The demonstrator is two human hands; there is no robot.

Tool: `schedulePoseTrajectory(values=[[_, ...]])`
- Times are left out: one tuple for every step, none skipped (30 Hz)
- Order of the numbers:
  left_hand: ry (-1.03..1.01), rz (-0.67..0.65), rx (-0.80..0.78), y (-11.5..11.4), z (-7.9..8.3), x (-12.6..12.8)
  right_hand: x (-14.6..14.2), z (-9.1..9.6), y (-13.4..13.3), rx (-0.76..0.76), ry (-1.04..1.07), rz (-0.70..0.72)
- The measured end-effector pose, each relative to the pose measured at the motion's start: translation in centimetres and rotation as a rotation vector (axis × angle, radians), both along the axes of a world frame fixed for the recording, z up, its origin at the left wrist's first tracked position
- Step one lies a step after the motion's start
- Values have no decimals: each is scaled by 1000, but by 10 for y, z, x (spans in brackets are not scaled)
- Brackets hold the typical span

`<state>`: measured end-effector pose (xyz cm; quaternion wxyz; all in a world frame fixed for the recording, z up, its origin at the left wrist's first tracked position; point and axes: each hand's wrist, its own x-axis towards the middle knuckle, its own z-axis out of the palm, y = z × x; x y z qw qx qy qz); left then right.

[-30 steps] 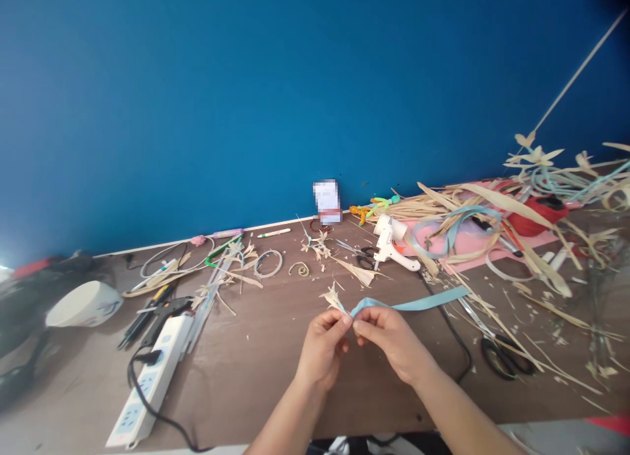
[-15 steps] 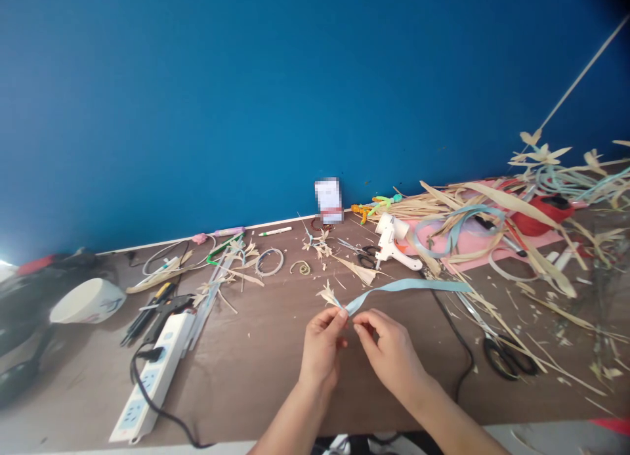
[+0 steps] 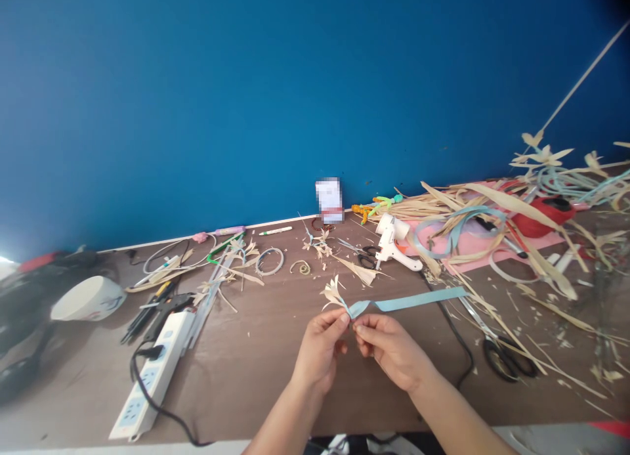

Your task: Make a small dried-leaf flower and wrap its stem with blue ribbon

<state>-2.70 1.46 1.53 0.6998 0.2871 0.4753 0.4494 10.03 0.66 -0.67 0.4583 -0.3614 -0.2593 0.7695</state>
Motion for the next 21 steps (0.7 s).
schedulePoseTrajectory(values=[[-7, -7, -8, 0, 1, 0, 0, -2, 0, -17, 43, 16], [-13, -16, -17, 0, 2, -1, 0, -3, 0, -34, 86, 34], [-20, -27, -26, 1, 3, -2, 0, -4, 0, -55, 131, 50], [-27, -38, -34, 1, 4, -2, 1, -5, 0, -78, 178, 66], [-34, -50, -43, 1, 5, -3, 1, -6, -1, -102, 224, 85], [-39, -61, -51, 2, 6, -4, 1, -6, -1, -127, 266, 106], [-44, -71, -59, 2, 7, -4, 1, -6, -1, -151, 302, 126], [-49, -81, -65, 2, 8, -5, 1, -6, -2, -170, 330, 148], [-52, -90, -66, 3, 9, -5, 0, -6, -2, -186, 349, 168], [-53, -97, -60, 3, 9, -5, -1, -6, -2, -197, 356, 184], [-52, -106, -46, 3, 8, -5, -2, -6, -2, -200, 350, 191], [-46, -115, -28, 3, 7, -5, -3, -7, -2, -192, 326, 187], [-33, -122, -5, 3, 6, -5, -5, -8, -2, -169, 276, 175], [-9, -124, 20, 3, 4, -5, -6, -8, -2, -126, 189, 156], [28, -119, 48, 3, 2, -5, -6, -8, -3, -59, 66, 133], [74, -108, 75, 3, 1, -5, -6, -6, -4, 29, -88, 108], [127, -96, 101, 4, 0, -6, -4, -4, -6, 126, -265, 85], [185, -81, 126, 4, 0, -6, -2, -1, -8, 222, -447, 74], [243, -68, 150, 5, 0, -7, 1, 4, -11, 311, -614, 78], [295, -61, 176, 5, 1, -8, 5, 9, -13, 388, -752, 92], [343, -58, 207, 6, 3, -9, 10, 16, -16, 452, -856, 115]])
